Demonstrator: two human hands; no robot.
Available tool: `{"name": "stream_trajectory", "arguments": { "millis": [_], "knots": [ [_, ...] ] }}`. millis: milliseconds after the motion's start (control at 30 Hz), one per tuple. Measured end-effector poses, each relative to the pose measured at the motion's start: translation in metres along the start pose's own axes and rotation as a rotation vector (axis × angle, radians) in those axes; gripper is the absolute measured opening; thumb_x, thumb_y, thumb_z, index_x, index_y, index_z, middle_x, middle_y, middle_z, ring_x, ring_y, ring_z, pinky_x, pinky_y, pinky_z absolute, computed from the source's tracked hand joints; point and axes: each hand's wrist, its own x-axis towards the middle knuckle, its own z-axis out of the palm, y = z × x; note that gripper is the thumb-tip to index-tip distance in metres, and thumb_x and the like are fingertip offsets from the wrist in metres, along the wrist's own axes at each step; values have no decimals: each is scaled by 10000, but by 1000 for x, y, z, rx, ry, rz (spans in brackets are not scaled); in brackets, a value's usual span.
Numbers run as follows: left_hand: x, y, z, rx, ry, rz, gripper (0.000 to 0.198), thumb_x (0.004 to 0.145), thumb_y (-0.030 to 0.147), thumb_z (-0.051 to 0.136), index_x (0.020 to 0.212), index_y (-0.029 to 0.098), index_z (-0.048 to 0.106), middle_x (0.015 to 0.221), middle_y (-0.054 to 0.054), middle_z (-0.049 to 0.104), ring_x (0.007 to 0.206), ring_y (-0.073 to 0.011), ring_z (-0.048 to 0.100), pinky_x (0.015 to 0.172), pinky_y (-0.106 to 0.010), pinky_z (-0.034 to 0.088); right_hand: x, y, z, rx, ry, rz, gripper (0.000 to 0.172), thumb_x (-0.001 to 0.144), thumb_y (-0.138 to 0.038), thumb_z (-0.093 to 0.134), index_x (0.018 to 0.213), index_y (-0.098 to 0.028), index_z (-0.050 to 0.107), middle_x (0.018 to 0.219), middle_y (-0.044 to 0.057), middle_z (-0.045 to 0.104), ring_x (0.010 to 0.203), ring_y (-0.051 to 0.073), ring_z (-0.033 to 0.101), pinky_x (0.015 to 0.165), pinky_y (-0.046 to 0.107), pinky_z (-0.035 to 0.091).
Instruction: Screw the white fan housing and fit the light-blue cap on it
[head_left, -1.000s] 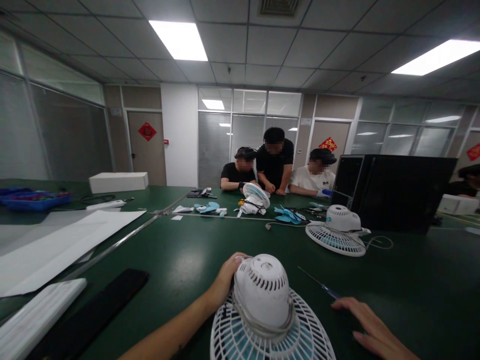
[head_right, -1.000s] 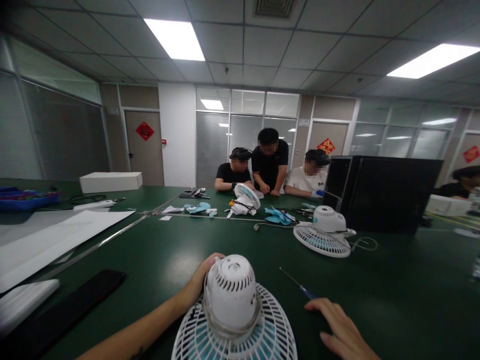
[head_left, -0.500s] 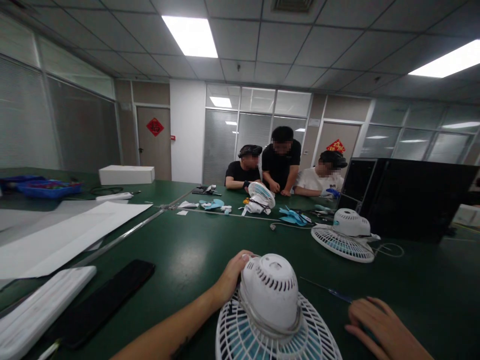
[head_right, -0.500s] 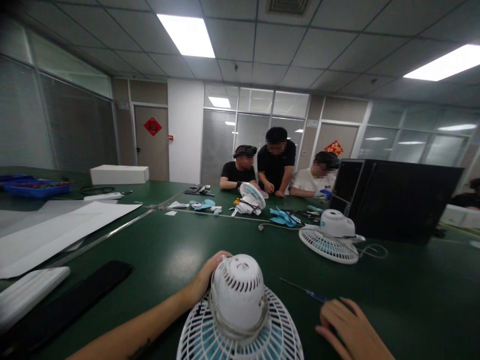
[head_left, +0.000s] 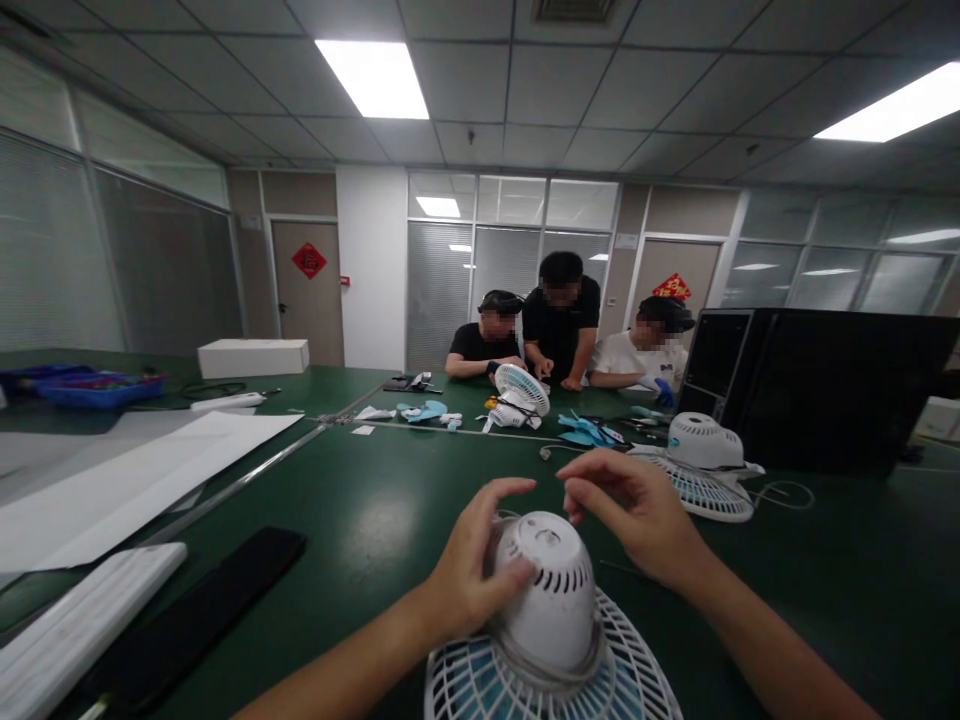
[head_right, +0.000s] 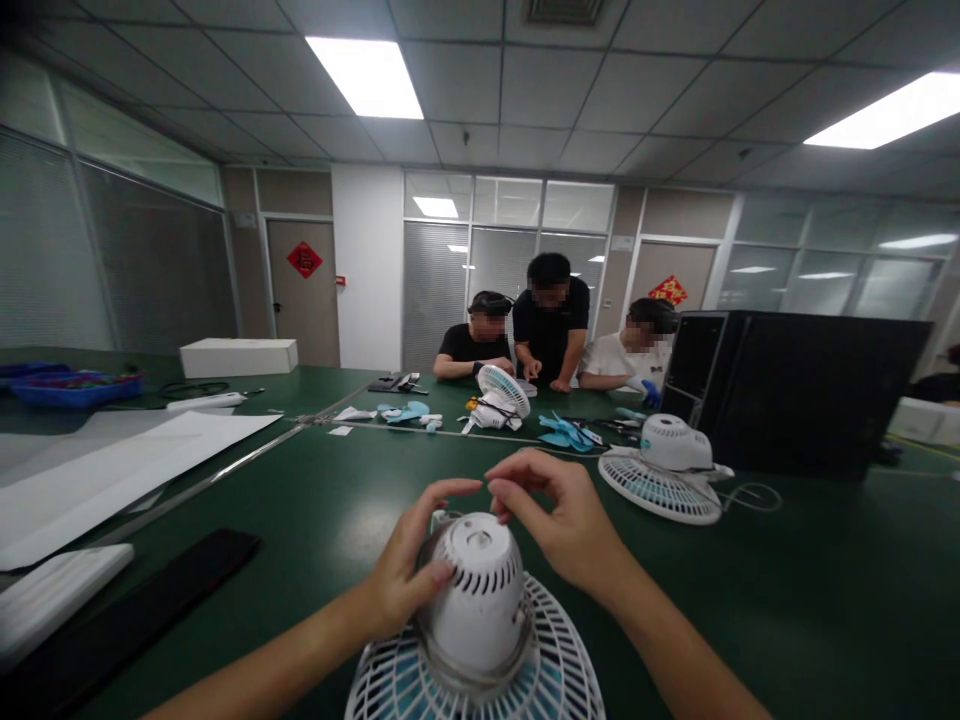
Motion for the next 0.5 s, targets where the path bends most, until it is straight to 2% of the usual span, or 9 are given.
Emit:
{"name": "stream_trajectory", "arguments": {
  "millis": [67,167,333,433,500],
  "knots": [
    [-2,9,5,44,-43,97,531,902,545,507,1323,222,470,1288,-112,590,1147,-290,561,979,-413,413,7,-4,11,11,-32,-26,214,869,-362,640,758,-182,672,624,-2,632,569,120,592,551,236,492],
    [-7,11,12,94,9,144,471,941,532,462,1316,247,466,1259,-95,609,1123,-280,578,957,-397,422,10,-7,15,59,-48,-25,219,866,-358,642,759,-178,707,708,25,692,655,133,634,599,242,512],
    [-9,6,15,105,16,143,587,897,594,508,1368,258,408,1303,-106,581,1150,-305,573,959,-416,420,6,2,2,218,-154,132,214,860,-364,666,930,-180,751,858,54,750,795,160,702,723,280,563],
    [-8,6,14,83,13,122,621,885,611,508,1380,259,380,1275,-105,586,1107,-305,586,929,-424,438,6,6,-5,253,-199,206,189,809,-337,723,917,-183,738,830,38,752,791,169,710,739,296,561],
    [-8,6,14,79,8,109,615,885,613,501,1373,257,380,1243,-102,592,1078,-302,591,913,-429,446,7,4,-8,142,-209,186,146,800,-319,729,852,-182,734,793,26,739,757,161,691,711,288,539]
  ]
}}
